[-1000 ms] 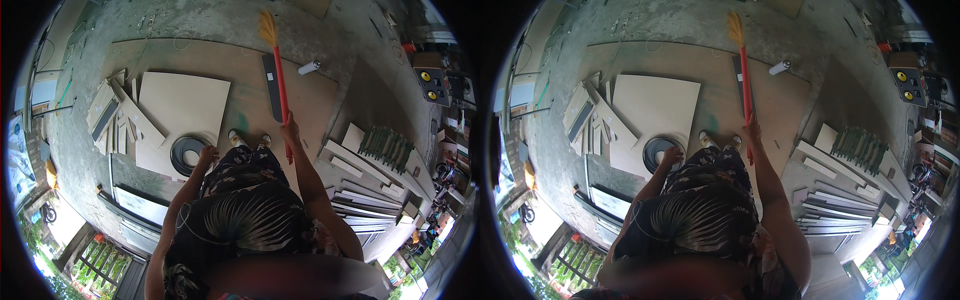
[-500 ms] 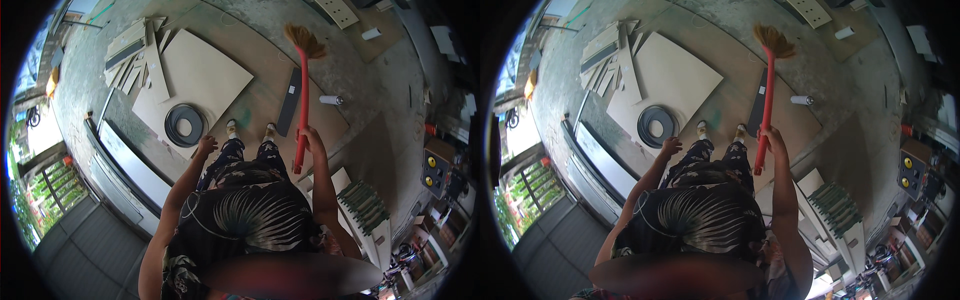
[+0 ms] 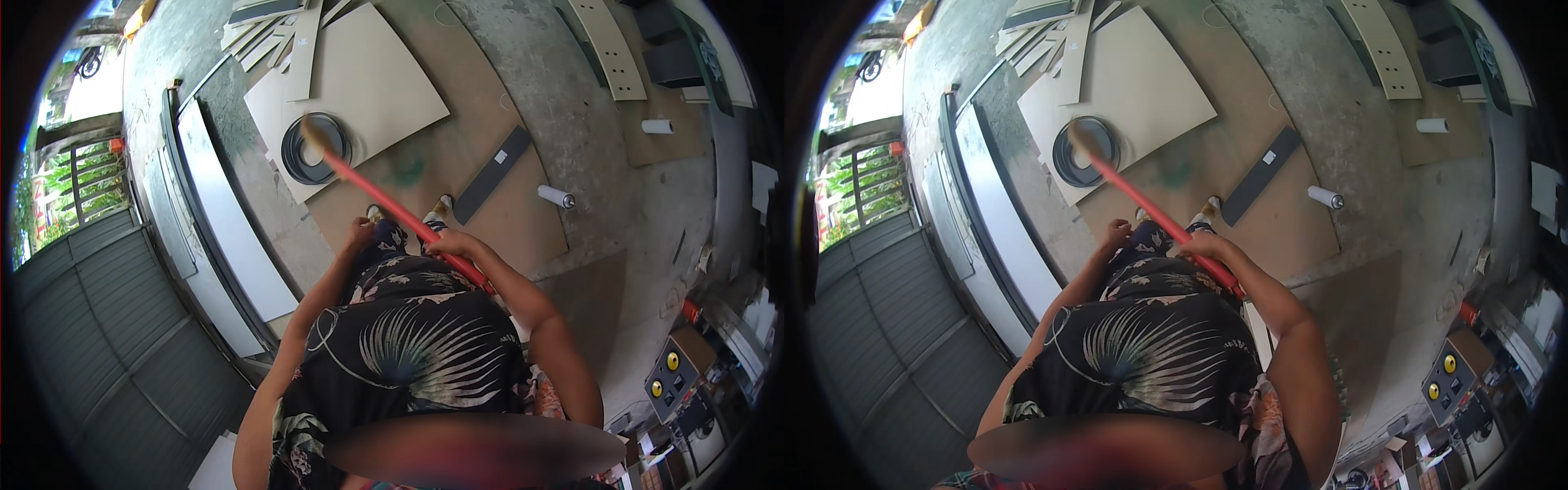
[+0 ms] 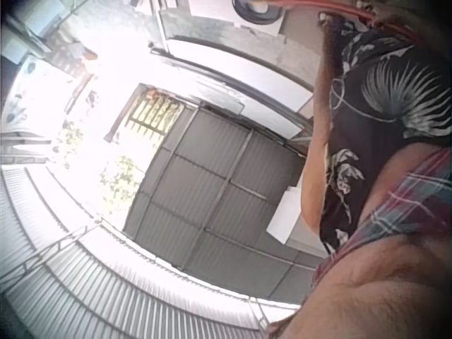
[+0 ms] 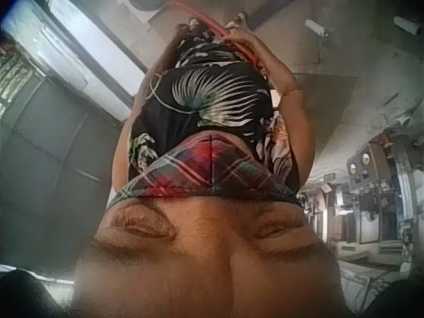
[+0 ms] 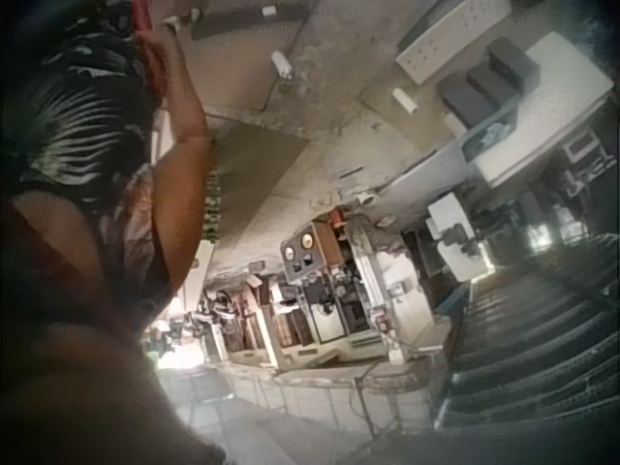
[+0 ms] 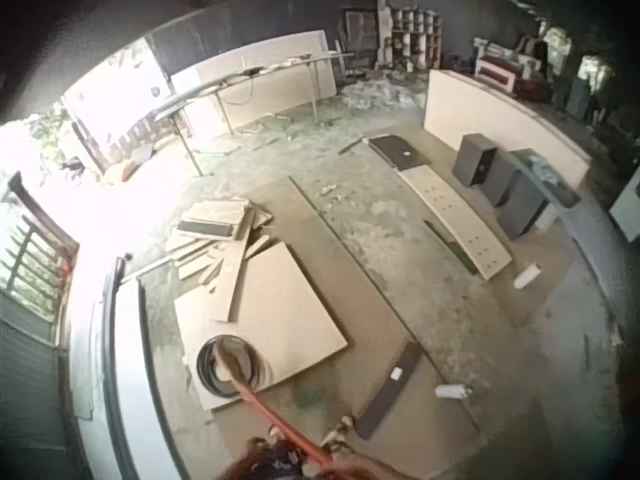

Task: Sweeping sawdust and debris off the floor in a workshop using a broom.

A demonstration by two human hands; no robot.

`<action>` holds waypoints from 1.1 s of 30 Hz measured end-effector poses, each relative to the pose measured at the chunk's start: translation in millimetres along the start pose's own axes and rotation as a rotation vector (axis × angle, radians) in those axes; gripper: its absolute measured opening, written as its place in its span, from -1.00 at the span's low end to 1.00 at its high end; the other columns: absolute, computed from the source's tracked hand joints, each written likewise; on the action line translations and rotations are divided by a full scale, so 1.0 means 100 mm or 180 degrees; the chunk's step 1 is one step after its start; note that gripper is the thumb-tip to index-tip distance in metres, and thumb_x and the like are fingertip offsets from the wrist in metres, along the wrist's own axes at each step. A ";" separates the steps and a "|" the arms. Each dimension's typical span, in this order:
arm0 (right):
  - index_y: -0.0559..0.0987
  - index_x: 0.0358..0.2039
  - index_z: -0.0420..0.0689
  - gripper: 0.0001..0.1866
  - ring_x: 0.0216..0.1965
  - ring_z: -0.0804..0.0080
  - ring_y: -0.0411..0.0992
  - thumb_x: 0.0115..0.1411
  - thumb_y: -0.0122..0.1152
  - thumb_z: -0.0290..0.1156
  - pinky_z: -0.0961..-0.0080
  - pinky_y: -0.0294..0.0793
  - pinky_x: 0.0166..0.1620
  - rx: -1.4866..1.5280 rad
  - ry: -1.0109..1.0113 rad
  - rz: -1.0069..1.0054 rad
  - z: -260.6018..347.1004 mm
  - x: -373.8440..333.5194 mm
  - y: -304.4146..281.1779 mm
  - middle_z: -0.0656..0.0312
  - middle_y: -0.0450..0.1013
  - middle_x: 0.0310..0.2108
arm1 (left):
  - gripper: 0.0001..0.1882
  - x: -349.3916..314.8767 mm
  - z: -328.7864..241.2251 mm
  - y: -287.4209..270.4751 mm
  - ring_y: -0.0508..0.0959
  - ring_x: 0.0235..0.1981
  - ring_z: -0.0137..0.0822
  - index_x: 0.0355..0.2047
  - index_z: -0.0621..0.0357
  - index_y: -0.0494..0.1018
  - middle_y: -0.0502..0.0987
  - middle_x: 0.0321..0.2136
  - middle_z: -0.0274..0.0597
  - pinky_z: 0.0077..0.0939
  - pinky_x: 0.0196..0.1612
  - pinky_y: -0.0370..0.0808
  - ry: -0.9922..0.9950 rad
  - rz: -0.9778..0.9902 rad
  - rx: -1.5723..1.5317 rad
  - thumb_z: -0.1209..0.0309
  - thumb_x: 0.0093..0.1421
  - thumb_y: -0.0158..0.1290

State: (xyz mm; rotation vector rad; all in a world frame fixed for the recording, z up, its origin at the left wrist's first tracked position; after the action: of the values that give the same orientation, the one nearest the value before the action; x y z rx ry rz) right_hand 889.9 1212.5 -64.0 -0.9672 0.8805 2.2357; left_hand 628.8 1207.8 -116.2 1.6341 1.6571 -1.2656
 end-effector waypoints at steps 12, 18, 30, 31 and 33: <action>0.36 -0.63 -0.12 -0.89 -0.79 0.58 0.21 -0.07 0.07 -0.41 0.64 0.23 -0.71 0.1150 0.0180 -0.0039 -0.53 0.45 -0.42 0.34 0.25 -0.78 | -0.65 -0.27 0.64 -0.10 0.50 -0.64 -0.30 -0.21 0.32 0.31 0.49 -0.54 -0.05 -0.46 -0.59 0.43 -0.0127 -0.0342 0.0080 0.36 0.02 -0.06; 0.31 -0.67 -0.11 -0.80 -0.83 0.54 0.21 0.02 0.00 -0.35 0.62 0.25 -0.76 0.1400 0.0792 -0.1211 -0.74 -0.55 -1.40 0.31 0.22 -0.82 | -0.73 -0.38 0.70 -0.06 0.49 -0.66 -0.26 -0.37 0.32 0.41 0.47 -0.63 -0.02 -0.40 -0.52 0.41 -0.0148 -0.0500 0.0100 0.39 -0.07 -0.05; 0.32 -0.48 -0.16 -0.89 -0.82 0.59 0.21 -0.05 0.04 -0.50 0.60 0.24 -0.80 0.0854 0.0026 -0.2268 -0.26 -1.11 -1.24 0.31 0.24 -0.76 | -0.59 -0.17 0.39 -0.12 0.50 -0.62 -0.30 -0.15 0.34 0.25 0.48 -0.53 -0.05 -0.51 -0.57 0.43 0.0052 -0.0135 0.0475 0.34 0.00 -0.10; 0.34 -0.43 -0.18 -0.86 -0.80 0.61 0.22 -0.06 0.05 -0.51 0.61 0.25 -0.79 0.0694 0.0002 -0.2396 -0.20 -1.21 -1.09 0.32 0.25 -0.75 | -0.62 -0.12 0.45 -0.10 0.50 -0.64 -0.28 -0.21 0.35 0.30 0.48 -0.56 -0.02 -0.46 -0.54 0.44 0.0127 -0.0255 0.0498 0.35 -0.02 -0.08; 0.33 -0.41 -0.17 -0.84 -0.79 0.63 0.23 -0.05 0.05 -0.50 0.62 0.25 -0.78 0.0719 0.0010 -0.2186 -0.21 -1.37 -0.77 0.32 0.25 -0.73 | -0.65 -0.09 0.47 -0.05 0.50 -0.65 -0.26 -0.27 0.36 0.36 0.48 -0.59 0.02 -0.41 -0.51 0.45 0.0212 -0.0342 0.0528 0.36 -0.04 -0.06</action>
State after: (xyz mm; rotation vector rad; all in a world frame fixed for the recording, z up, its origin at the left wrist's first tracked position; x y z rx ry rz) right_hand 1032.9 1216.5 4.6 -0.9780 0.6506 1.5210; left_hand 613.2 1163.7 -128.2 1.7200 1.7407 -1.4503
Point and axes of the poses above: each hand's wrist, its own x-axis towards the middle knuckle, its own y-axis out of the palm, z = x × y, the point moved 3 cm from there along x, towards the middle knuckle
